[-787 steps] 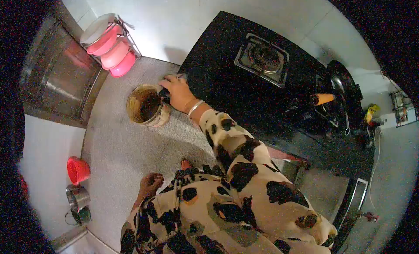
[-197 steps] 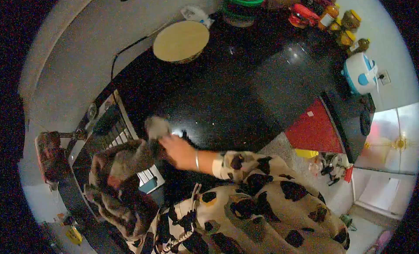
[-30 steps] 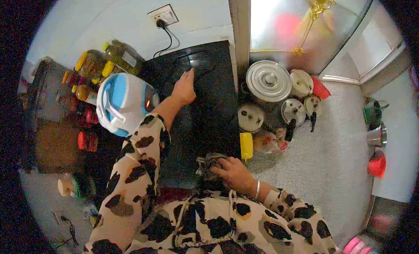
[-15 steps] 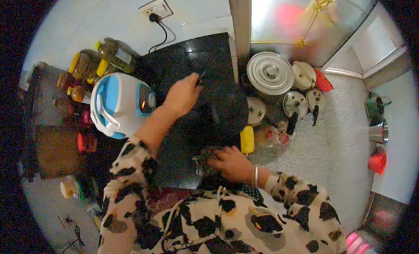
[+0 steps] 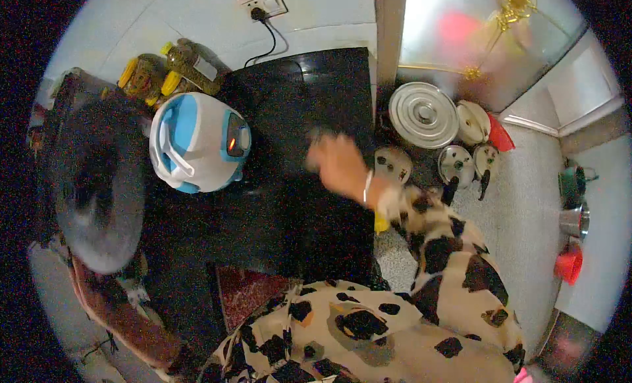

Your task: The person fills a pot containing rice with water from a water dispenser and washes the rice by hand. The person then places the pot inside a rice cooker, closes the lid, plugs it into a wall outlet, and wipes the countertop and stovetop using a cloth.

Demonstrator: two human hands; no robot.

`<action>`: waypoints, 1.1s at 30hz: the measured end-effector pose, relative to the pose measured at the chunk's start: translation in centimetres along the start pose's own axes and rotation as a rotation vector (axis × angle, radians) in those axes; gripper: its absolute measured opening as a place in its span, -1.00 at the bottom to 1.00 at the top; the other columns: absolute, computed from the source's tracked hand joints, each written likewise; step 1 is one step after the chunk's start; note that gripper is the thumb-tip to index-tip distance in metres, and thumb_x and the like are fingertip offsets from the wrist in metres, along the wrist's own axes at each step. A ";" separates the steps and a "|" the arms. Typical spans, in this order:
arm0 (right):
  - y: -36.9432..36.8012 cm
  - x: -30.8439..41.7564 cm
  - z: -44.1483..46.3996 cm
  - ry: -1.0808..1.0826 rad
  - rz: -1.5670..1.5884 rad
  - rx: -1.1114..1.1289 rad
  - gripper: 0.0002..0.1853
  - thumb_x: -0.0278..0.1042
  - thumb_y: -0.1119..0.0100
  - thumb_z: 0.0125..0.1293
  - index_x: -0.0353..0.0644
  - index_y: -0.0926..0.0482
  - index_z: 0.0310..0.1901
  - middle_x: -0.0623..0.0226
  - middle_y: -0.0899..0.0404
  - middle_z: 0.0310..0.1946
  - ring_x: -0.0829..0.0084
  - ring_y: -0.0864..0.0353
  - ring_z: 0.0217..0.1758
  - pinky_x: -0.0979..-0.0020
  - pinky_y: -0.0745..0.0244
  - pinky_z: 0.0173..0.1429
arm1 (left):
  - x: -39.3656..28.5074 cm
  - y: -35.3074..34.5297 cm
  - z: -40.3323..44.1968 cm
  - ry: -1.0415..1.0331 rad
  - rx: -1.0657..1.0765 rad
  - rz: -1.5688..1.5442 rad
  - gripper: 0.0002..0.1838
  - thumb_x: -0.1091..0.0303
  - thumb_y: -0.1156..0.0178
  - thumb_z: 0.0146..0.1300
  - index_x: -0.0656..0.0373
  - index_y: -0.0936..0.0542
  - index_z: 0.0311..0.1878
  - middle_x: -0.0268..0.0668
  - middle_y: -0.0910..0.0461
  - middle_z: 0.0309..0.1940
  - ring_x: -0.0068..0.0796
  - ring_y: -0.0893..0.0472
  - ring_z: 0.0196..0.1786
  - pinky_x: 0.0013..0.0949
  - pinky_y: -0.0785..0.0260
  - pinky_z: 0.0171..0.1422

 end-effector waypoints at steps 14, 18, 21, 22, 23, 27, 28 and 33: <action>-5.1 -3.7 14.3 -0.030 -0.055 0.118 -0.72 -0.29 -0.10 0.11 0.10 -0.57 -0.10 0.21 -0.56 -0.15 0.08 -0.43 0.01 -0.19 -0.25 0.05 | 17.7 26.0 -21.0 1.129 -0.342 -0.031 -0.76 0.19 -0.07 0.29 0.18 -0.38 -0.32 -0.43 -0.27 -0.58 -0.55 -0.30 -0.47 -0.43 -0.19 -0.39; -2.3 -14.7 16.9 -0.498 -0.330 0.027 -0.58 -0.14 -0.22 0.12 0.15 -0.49 0.07 0.09 -0.49 -0.07 0.01 -0.49 -0.02 -0.08 -0.38 -0.01 | 15.8 30.0 -25.9 1.197 -0.393 0.239 -0.78 0.22 -0.08 0.29 0.19 -0.40 -0.33 -0.42 -0.29 -0.58 -0.55 -0.30 -0.49 -0.43 -0.20 -0.40; -2.3 -17.1 16.7 -0.557 -0.407 -0.053 -0.60 -0.23 -0.20 0.12 0.05 -0.50 0.05 -0.02 -0.50 -0.13 -0.04 -0.54 -0.10 0.01 -0.46 -0.06 | 14.0 28.9 -26.6 1.216 -0.404 0.326 -0.79 0.24 -0.08 0.29 0.19 -0.41 -0.34 -0.41 -0.31 -0.58 -0.55 -0.31 -0.50 -0.43 -0.21 -0.40; -3.4 -16.5 17.3 -0.469 -0.358 -0.033 -0.64 -0.29 -0.22 0.07 -0.09 -0.55 -0.04 -0.05 -0.53 -0.18 -0.05 -0.56 -0.12 0.01 -0.49 -0.09 | 13.8 28.2 -26.5 1.222 -0.404 0.329 -0.79 0.25 -0.08 0.29 0.20 -0.42 -0.35 -0.41 -0.31 -0.58 -0.55 -0.31 -0.50 -0.43 -0.21 -0.40; -4.4 -14.1 17.6 -0.377 -0.226 -0.019 -0.75 -0.31 0.01 0.24 -0.16 -0.58 -0.12 -0.02 -0.54 -0.15 -0.02 -0.56 -0.09 0.02 -0.48 -0.04 | 13.6 27.7 -26.3 1.228 -0.392 0.341 -0.79 0.26 -0.08 0.28 0.20 -0.42 -0.35 -0.40 -0.32 -0.58 -0.55 -0.31 -0.51 -0.43 -0.22 -0.40; -8.7 -2.2 17.5 -0.002 -0.153 -0.067 -0.72 -0.33 0.05 0.23 -0.01 -0.61 -0.09 0.07 -0.49 -0.20 0.04 -0.47 -0.12 0.07 -0.40 -0.07 | 13.8 25.7 -24.5 1.223 -0.356 0.361 -0.81 0.28 -0.08 0.28 0.21 -0.44 -0.36 -0.39 -0.34 -0.58 -0.56 -0.31 -0.52 -0.43 -0.23 -0.40; -9.6 -1.8 18.0 -0.006 -0.120 -0.091 -0.71 -0.34 0.06 0.25 0.04 -0.59 -0.05 0.10 -0.48 -0.21 0.10 -0.43 -0.08 0.11 -0.35 -0.01 | 13.8 25.2 -23.9 1.215 -0.348 0.362 -0.81 0.29 -0.09 0.28 0.21 -0.45 -0.36 -0.38 -0.35 -0.58 -0.56 -0.31 -0.52 -0.43 -0.23 -0.40; -7.6 -10.3 22.4 -0.317 -0.277 -0.065 -0.70 -0.34 0.05 0.26 0.12 -0.56 -0.01 0.10 -0.48 -0.22 0.05 -0.51 -0.11 0.05 -0.45 -0.14 | 14.3 23.3 -21.9 1.168 -0.290 0.358 -0.82 0.32 -0.09 0.28 0.22 -0.47 -0.38 -0.37 -0.37 -0.58 -0.56 -0.31 -0.54 -0.43 -0.25 -0.40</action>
Point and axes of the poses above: each hand's wrist, its own z-axis towards the middle knuckle, its own y-axis out of the back of the hand, x = y × z, the point moved 4 cm from there along z, towards the middle knuckle
